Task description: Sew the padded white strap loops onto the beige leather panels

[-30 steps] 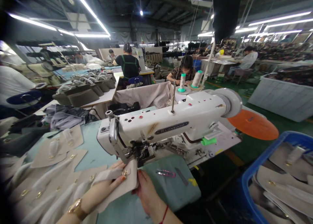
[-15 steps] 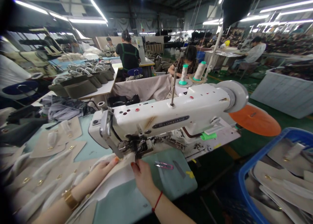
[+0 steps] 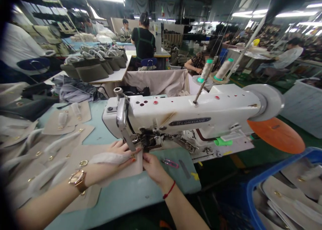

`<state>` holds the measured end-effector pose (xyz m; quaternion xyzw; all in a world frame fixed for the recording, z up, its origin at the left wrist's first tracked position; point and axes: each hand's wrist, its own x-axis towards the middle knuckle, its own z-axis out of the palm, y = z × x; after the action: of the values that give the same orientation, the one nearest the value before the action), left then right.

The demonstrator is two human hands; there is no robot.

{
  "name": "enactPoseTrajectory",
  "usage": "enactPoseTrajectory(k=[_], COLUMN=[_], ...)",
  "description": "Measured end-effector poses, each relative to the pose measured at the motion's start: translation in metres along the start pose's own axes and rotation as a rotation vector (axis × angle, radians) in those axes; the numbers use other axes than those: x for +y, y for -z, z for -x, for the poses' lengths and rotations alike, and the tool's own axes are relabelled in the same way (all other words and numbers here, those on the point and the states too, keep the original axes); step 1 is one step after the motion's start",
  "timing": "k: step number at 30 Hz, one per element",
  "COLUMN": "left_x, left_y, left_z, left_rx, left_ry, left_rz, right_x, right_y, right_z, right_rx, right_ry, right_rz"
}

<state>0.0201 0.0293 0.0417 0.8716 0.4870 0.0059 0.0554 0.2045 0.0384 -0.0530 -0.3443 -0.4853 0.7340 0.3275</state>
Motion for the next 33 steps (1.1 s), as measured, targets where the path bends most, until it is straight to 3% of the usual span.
enactPoseTrajectory(k=[3, 6, 11, 21, 28, 33], left_x=[0.000, -0.001, -0.004, -0.011, -0.013, -0.019], left_y=[0.002, 0.003, -0.001, -0.008, -0.013, -0.023], left_z=[0.001, 0.001, 0.000, -0.002, 0.000, 0.005], left_rx=[-0.004, 0.023, 0.060, 0.119, 0.139, 0.245], left_ry=[-0.012, -0.024, -0.059, -0.065, 0.006, 0.008], left_rz=[-0.002, 0.009, -0.005, 0.036, 0.128, 0.065], right_x=[-0.008, -0.006, 0.009, 0.015, 0.008, 0.004], right_y=[0.005, 0.003, -0.012, -0.010, -0.008, -0.010], right_z=[0.003, 0.003, 0.001, -0.006, -0.010, -0.009], right_rx=[-0.110, -0.055, 0.220, 0.255, 0.284, 0.305], right_ry=[-0.131, -0.158, -0.098, -0.041, -0.016, 0.032], right_rz=[-0.152, -0.241, -0.075, 0.076, 0.217, 0.306])
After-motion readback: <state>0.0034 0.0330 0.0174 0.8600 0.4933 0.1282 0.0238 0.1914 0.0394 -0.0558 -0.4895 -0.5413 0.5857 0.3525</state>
